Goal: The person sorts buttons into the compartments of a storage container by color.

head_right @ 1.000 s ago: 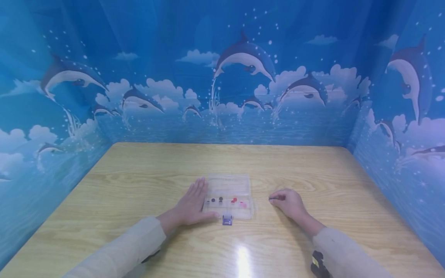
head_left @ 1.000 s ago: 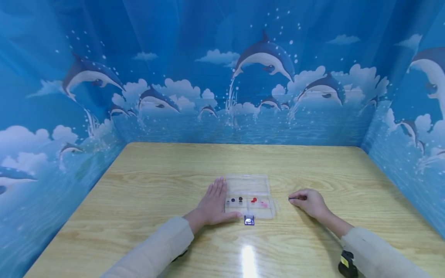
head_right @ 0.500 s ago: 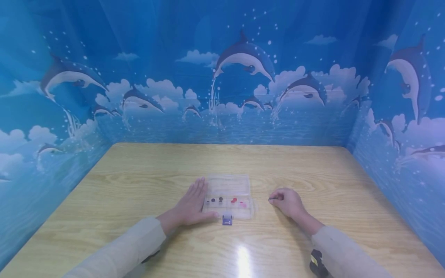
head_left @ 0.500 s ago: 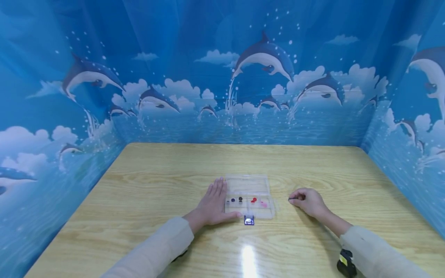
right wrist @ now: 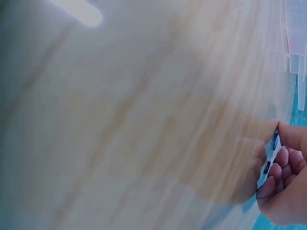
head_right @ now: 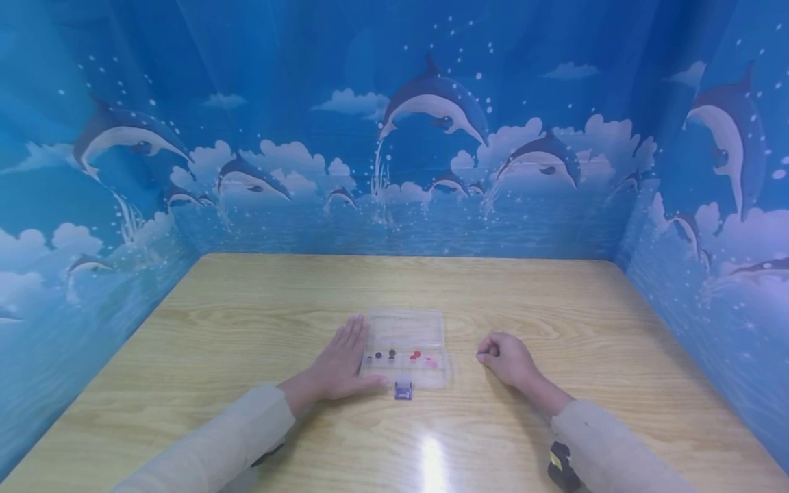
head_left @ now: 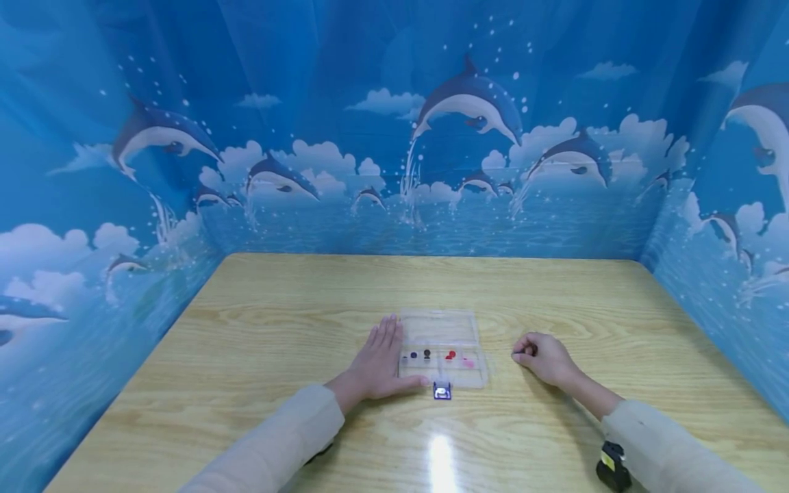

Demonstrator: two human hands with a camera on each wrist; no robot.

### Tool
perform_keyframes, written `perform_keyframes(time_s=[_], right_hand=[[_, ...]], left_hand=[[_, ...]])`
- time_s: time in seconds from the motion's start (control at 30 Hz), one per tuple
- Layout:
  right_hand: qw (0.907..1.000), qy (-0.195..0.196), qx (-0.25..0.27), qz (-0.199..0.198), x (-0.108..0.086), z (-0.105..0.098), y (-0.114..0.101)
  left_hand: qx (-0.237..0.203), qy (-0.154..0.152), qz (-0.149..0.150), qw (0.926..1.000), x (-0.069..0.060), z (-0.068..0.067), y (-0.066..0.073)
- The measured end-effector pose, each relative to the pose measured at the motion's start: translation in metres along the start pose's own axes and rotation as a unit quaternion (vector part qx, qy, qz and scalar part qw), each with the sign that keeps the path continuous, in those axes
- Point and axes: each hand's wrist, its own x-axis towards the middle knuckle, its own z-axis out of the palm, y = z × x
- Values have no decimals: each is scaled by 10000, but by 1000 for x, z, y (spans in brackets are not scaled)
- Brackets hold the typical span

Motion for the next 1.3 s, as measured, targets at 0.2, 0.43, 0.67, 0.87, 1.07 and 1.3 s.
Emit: perform_keyframes(time_s=[0.2, 0.43, 0.67, 0.87, 1.07, 1.3], right_hand=[[9999, 45, 43, 98, -1, -1, 0], [9992, 47, 167, 350, -1, -2, -1], [9986, 58, 250, 472, -1, -4, 0], [9980, 97, 339, 527, -1, -5, -1], [9969, 67, 494, 612, -1, -6, -2], [9948, 46, 682, 757, -2, -6, -6]], left_hand=[[-31, -10, -6, 10000, 0, 0, 0], [8, -10, -26, 10000, 0, 0, 1], [-7, -37, -49, 10000, 0, 0, 1], [-9, 6, 9, 10000, 0, -1, 1], [-10, 9, 7, 10000, 0, -1, 1], [22, -41, -15, 10000, 0, -1, 1]])
